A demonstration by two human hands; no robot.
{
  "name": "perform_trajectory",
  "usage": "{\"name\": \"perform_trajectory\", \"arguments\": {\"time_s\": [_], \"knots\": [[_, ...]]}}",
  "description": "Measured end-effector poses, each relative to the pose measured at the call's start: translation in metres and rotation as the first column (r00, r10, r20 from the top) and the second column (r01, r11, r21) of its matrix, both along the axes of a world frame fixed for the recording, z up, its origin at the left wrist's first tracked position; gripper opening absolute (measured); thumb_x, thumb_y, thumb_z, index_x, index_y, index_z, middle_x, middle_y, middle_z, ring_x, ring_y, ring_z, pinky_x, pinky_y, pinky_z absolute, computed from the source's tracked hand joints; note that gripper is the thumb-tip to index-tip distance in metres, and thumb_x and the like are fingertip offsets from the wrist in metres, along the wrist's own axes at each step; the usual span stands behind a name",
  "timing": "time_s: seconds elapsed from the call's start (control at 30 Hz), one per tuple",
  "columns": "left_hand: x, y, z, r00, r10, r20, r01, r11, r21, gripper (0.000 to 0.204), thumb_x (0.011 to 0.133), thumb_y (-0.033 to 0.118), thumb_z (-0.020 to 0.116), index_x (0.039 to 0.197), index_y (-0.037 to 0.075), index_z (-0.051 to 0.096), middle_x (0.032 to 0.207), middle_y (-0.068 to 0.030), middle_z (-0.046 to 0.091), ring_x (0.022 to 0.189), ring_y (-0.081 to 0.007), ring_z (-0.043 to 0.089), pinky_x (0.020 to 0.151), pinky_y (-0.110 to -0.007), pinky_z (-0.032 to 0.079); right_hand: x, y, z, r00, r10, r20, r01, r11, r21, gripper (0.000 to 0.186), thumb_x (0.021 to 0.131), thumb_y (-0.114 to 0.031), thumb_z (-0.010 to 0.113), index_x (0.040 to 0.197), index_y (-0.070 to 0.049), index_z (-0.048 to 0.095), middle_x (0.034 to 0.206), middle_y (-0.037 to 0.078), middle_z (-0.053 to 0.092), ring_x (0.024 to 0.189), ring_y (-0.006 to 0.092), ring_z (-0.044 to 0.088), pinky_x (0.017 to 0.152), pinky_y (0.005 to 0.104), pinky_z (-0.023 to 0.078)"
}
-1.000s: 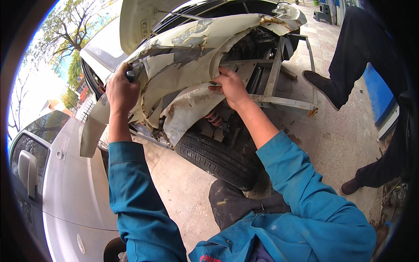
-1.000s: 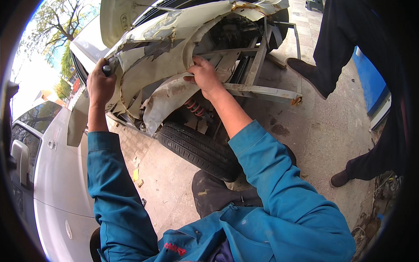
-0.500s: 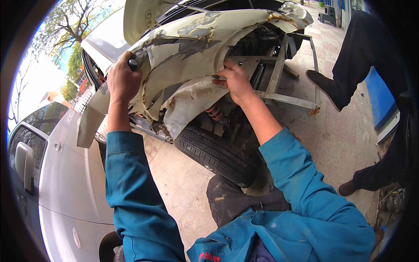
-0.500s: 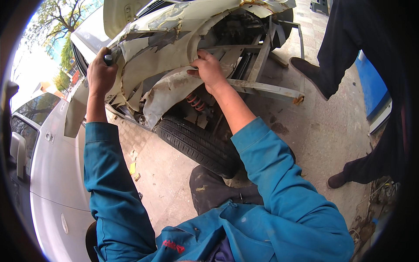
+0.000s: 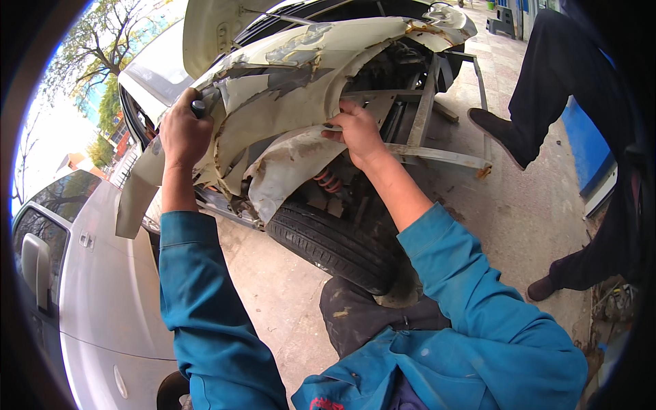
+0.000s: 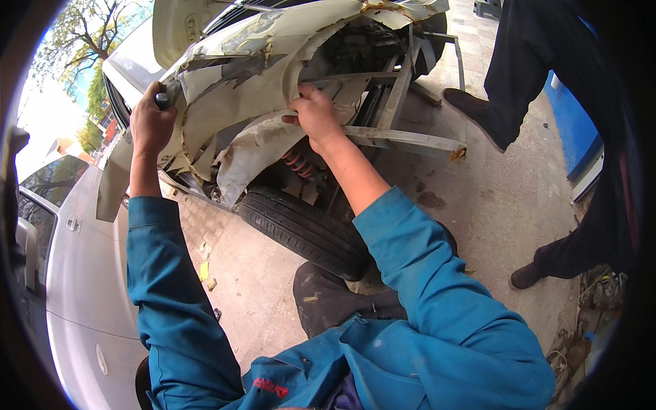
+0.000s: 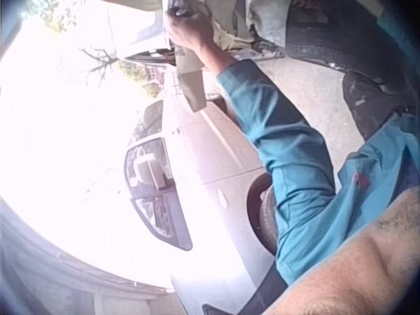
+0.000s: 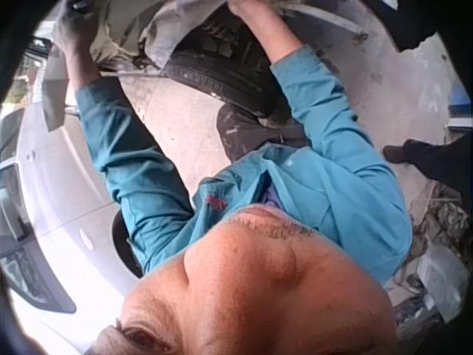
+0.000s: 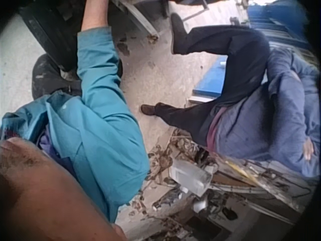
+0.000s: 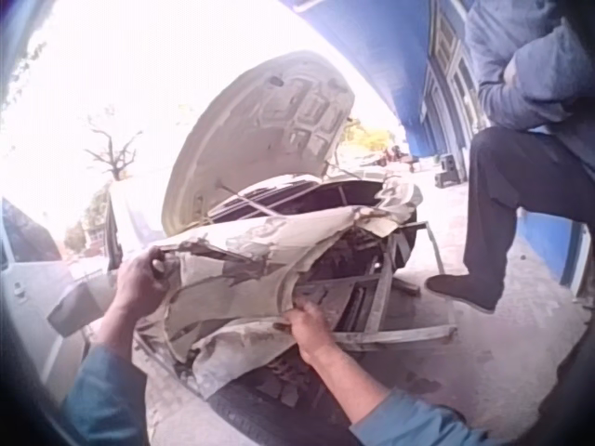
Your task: The person uses a hammer and a metal punch to repeatedly strike and pry at the front bumper of a white car. They work along the lower edge and inner sections, attempting to separate or reshape the damaged bumper area.
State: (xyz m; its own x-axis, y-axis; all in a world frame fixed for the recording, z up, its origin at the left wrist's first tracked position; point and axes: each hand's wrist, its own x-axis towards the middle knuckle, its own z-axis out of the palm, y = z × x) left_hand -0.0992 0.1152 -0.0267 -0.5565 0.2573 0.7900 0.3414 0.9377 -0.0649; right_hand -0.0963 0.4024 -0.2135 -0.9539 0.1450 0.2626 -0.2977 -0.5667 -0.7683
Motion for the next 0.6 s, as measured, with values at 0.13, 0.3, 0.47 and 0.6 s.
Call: {"name": "perform_trajectory", "arguments": {"time_s": [0.13, 0.3, 0.47, 0.6], "knots": [[-0.009, 0.000, 0.005, 0.997, -0.069, 0.033, 0.068, 0.997, 0.024, 0.033, 0.084, 0.012, 0.068, 0.116, 0.009, 0.074, 0.103, -0.0233, 0.078, 0.099, -0.0471, 0.074, 0.089, -0.053, 0.056, 0.004, -0.001, 0.000, 1.000, -0.024, 0.004, 0.023, 0.999, 0.023, 0.030, 0.101, -0.001, 0.055, 0.125, -0.008, 0.073, 0.123, 0.004, 0.074, 0.108, 0.0174, 0.069, 0.088, 0.0369, 0.064], [-0.011, -0.001, 0.005, 0.994, -0.106, 0.038, 0.105, 0.994, 0.038, 0.034, 0.082, 0.011, 0.068, 0.116, 0.008, 0.074, 0.103, -0.0236, 0.078, 0.100, -0.0471, 0.074, 0.089, -0.052, 0.057, -0.001, 0.000, -0.001, 1.000, -0.016, -0.010, 0.016, 1.000, 0.026, 0.030, 0.102, -0.002, 0.055, 0.125, -0.008, 0.073, 0.123, 0.004, 0.074, 0.108, 0.0174, 0.069, 0.088, 0.0374, 0.064], [-0.004, -0.002, 0.002, 0.997, -0.062, 0.036, 0.061, 0.998, 0.029, 0.033, 0.082, 0.012, 0.069, 0.115, 0.008, 0.073, 0.102, -0.0232, 0.077, 0.101, -0.0467, 0.073, 0.089, -0.052, 0.056, -0.007, -0.001, -0.002, 1.000, 0.009, -0.022, -0.009, 1.000, -0.010, 0.030, 0.102, -0.002, 0.055, 0.125, -0.008, 0.072, 0.124, 0.004, 0.073, 0.109, 0.0170, 0.069, 0.088, 0.0376, 0.064], [0.000, -0.001, 0.000, 0.999, -0.048, -0.008, 0.048, 0.999, 0.015, 0.032, 0.083, 0.013, 0.070, 0.115, 0.009, 0.073, 0.103, -0.0226, 0.077, 0.102, -0.0464, 0.072, 0.089, -0.053, 0.055, -0.009, 0.001, 0.000, 1.000, 0.014, -0.003, -0.014, 1.000, 0.005, 0.029, 0.102, -0.003, 0.056, 0.125, -0.008, 0.072, 0.124, 0.003, 0.073, 0.109, 0.0166, 0.069, 0.087, 0.0371, 0.064]]}}
